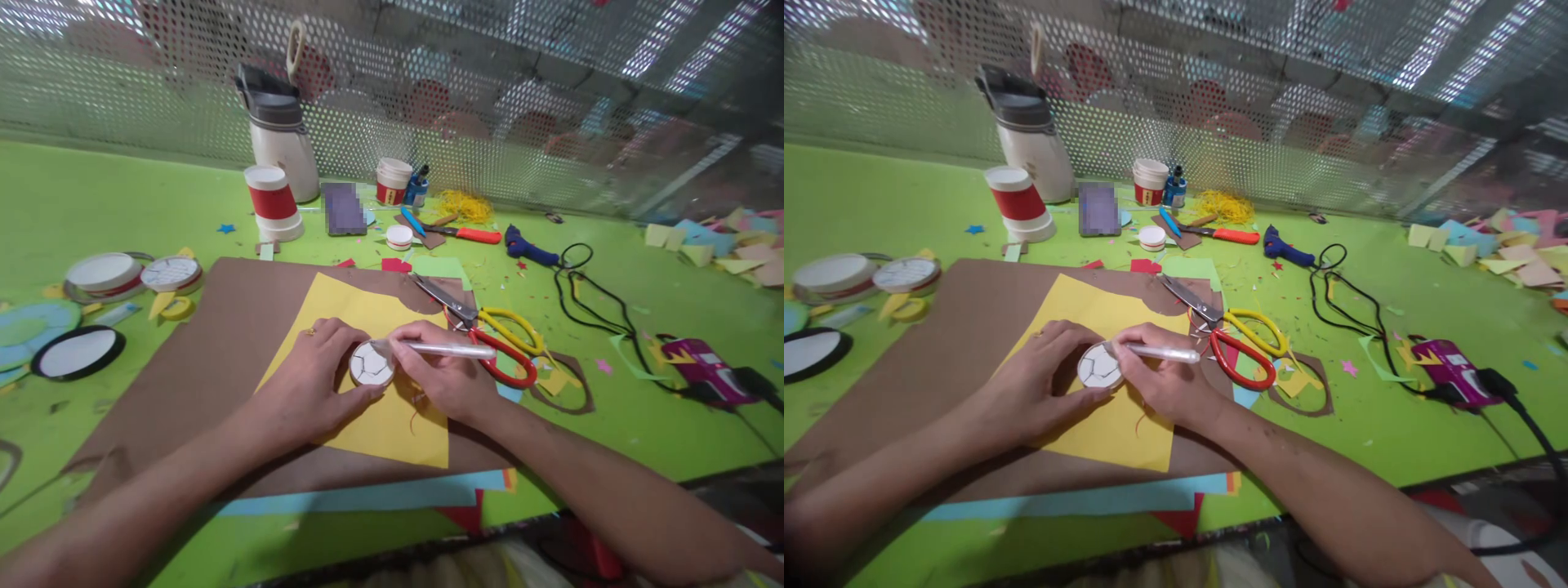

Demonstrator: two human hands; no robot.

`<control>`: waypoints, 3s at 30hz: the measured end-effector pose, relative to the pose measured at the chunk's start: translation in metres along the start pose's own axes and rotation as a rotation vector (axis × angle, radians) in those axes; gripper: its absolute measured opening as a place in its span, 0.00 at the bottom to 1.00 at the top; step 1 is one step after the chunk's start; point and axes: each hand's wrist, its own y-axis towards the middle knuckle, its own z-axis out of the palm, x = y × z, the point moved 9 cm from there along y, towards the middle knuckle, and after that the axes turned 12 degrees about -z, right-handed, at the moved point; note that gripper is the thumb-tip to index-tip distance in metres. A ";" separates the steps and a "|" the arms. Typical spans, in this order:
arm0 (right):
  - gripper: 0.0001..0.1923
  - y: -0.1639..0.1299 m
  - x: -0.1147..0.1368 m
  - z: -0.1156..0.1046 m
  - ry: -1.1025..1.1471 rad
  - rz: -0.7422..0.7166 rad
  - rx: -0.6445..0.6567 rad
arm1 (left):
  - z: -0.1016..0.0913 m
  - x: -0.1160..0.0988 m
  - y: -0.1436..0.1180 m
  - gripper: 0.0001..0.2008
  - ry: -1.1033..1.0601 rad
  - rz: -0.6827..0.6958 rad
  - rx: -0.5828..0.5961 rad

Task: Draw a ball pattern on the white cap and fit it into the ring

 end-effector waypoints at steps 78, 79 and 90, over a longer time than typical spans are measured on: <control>0.07 -0.003 -0.002 0.000 -0.055 0.045 0.004 | -0.001 0.001 0.003 0.19 0.013 -0.013 -0.012; 0.07 -0.004 -0.003 -0.001 -0.049 0.048 -0.008 | -0.001 0.001 0.003 0.19 0.015 -0.024 -0.004; 0.07 -0.001 -0.001 0.001 -0.056 0.044 0.025 | -0.002 -0.008 0.004 0.18 0.016 -0.025 0.015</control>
